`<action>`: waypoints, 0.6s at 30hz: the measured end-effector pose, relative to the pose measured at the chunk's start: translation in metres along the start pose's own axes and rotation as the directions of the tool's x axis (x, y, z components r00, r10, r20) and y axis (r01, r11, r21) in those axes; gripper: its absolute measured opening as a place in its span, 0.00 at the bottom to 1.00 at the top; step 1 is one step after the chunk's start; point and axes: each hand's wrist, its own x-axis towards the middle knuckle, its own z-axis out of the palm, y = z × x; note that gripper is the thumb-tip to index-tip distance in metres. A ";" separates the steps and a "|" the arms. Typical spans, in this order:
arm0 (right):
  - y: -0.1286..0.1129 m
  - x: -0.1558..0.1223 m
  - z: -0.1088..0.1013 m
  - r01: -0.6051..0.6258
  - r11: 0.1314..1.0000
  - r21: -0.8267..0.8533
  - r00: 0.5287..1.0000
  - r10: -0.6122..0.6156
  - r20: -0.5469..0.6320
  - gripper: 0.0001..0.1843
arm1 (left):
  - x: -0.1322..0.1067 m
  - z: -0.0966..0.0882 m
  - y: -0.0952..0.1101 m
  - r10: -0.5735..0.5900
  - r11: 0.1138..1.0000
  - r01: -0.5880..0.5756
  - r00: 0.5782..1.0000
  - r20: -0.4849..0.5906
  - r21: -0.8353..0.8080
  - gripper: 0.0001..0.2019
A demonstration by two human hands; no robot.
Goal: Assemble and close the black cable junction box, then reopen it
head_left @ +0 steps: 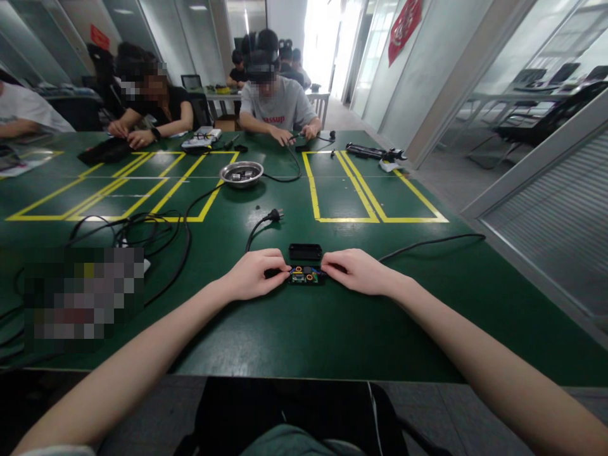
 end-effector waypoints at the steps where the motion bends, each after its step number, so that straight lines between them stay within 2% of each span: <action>1: 0.000 0.000 0.000 0.002 1.000 0.016 1.000 -0.002 -0.004 0.12 | 0.000 0.000 0.000 -0.009 1.000 0.009 1.000 -0.002 -0.015 0.12; 10: 0.000 -0.004 -0.002 0.003 0.976 0.217 1.000 0.000 -0.014 0.08 | 0.002 0.001 -0.001 -0.063 0.993 0.067 0.997 0.036 -0.094 0.08; 13: 0.001 -0.004 -0.001 0.008 0.964 0.265 1.000 -0.006 -0.009 0.10 | 0.004 0.001 0.000 -0.089 0.987 0.094 0.995 0.048 -0.128 0.08; 18: 0.000 -0.001 0.000 0.016 0.965 0.261 1.000 -0.010 -0.026 0.15 | 0.004 0.003 0.001 -0.117 0.980 0.116 0.993 0.007 -0.160 0.10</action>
